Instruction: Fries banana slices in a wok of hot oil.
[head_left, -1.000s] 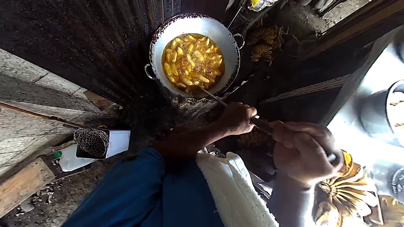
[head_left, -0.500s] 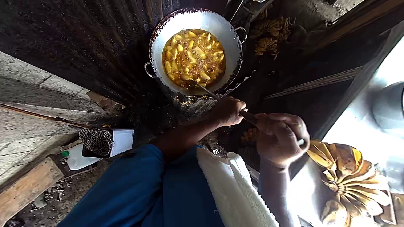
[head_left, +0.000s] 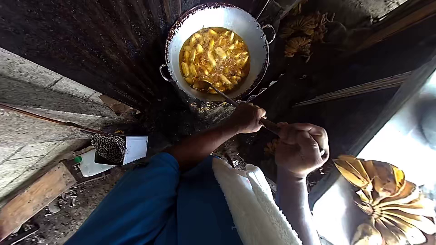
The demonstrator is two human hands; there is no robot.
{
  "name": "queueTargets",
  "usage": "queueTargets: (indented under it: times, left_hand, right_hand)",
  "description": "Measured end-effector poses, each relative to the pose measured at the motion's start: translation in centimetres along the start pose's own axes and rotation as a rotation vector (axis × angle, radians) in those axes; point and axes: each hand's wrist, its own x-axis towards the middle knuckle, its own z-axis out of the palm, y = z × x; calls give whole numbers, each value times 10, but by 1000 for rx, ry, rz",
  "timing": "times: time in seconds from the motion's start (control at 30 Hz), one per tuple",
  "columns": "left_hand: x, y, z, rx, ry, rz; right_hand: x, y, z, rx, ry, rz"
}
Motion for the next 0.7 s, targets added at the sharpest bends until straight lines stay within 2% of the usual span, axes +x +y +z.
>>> queueTargets:
  times: [0.13,0.23,0.37,0.53,0.7]
  left_hand:
    - [7,36,2,-29,25,-6]
    - [9,53,-1,-27,-55,-33]
    - [5,15,9,25,-42,22]
    - [10,-33,15,106,-87,51]
    - [17,-32,24,172,-162,-7]
  right_hand:
    - [5,-35,-25,-18,7,57]
    - [3,-41,-34,-14,21,42]
    - [-11,-1,-25,20,28,36]
    - [-20,44,-9,74,141,68]
    - [-28,54,-28,147,159,137]
